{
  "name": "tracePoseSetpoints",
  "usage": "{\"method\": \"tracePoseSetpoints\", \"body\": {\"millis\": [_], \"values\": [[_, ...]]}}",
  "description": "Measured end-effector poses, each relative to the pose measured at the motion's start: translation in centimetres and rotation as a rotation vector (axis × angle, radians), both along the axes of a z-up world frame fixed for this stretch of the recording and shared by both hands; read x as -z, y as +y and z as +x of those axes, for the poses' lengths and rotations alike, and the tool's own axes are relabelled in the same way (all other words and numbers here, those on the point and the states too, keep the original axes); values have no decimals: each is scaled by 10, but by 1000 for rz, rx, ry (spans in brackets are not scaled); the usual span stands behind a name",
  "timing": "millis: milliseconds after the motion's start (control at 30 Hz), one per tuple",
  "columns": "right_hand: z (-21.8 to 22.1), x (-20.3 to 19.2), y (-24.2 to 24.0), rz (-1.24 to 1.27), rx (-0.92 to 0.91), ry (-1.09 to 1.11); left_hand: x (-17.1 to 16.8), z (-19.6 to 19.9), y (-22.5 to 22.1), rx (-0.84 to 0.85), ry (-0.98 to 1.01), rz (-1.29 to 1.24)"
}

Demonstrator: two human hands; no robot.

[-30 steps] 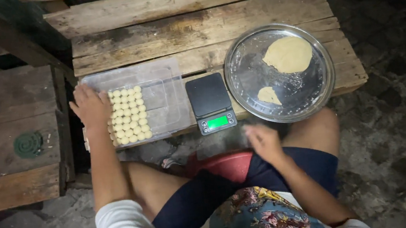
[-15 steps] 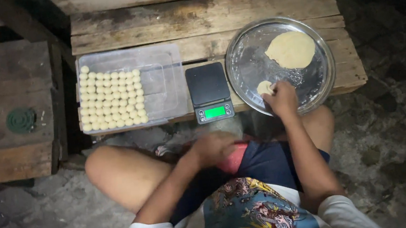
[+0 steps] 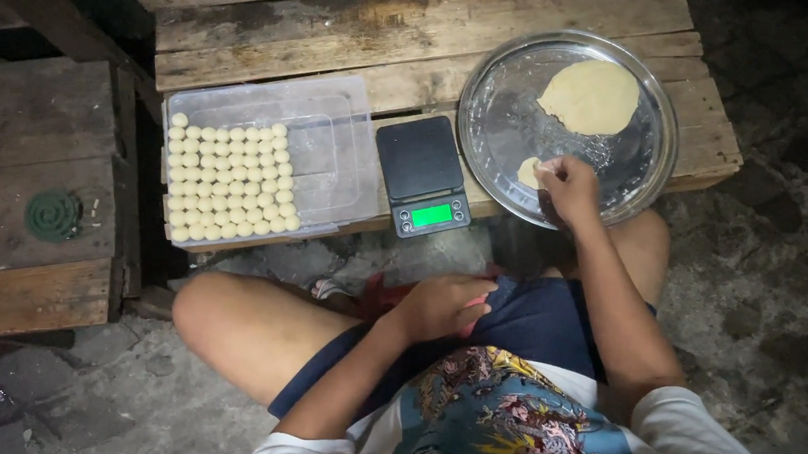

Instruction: Portioning dough by weight using a digital scale and rolling the portions into small balls.

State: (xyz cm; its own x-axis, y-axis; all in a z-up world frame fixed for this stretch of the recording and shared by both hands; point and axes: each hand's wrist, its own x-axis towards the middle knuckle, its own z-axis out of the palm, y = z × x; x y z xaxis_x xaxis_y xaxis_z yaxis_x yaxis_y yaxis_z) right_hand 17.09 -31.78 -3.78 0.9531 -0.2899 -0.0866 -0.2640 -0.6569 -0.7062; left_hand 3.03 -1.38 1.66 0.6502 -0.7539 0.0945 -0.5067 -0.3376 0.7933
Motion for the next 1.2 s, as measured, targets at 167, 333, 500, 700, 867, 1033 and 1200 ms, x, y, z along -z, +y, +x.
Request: {"method": "tracePoseSetpoints", "body": {"millis": [167, 333, 500, 700, 867, 1033, 1200], "values": [[-5, 16, 1, 136, 22, -211, -11, 3, -3, -8, 70, -40], [-4, 7, -1, 161, 26, -214, -25, 15, -35, -67, 177, -36], [-6, -6, -6, 52, -43, -44, 63, 28, -118, -335, 602, -105], [-13, -9, -6, -113, -53, 129, 89, 68, -161, -647, 1072, -521], [-17, 2, -13, -38, -33, 52, 80, 77, -161, -776, 1012, -598], [-18, 14, -21, 37, -35, 46, 74, 75, -159, -801, 989, -629], [-19, 8, -18, 166, -40, 32, 76, 77, -158, -812, 968, -665]]}}
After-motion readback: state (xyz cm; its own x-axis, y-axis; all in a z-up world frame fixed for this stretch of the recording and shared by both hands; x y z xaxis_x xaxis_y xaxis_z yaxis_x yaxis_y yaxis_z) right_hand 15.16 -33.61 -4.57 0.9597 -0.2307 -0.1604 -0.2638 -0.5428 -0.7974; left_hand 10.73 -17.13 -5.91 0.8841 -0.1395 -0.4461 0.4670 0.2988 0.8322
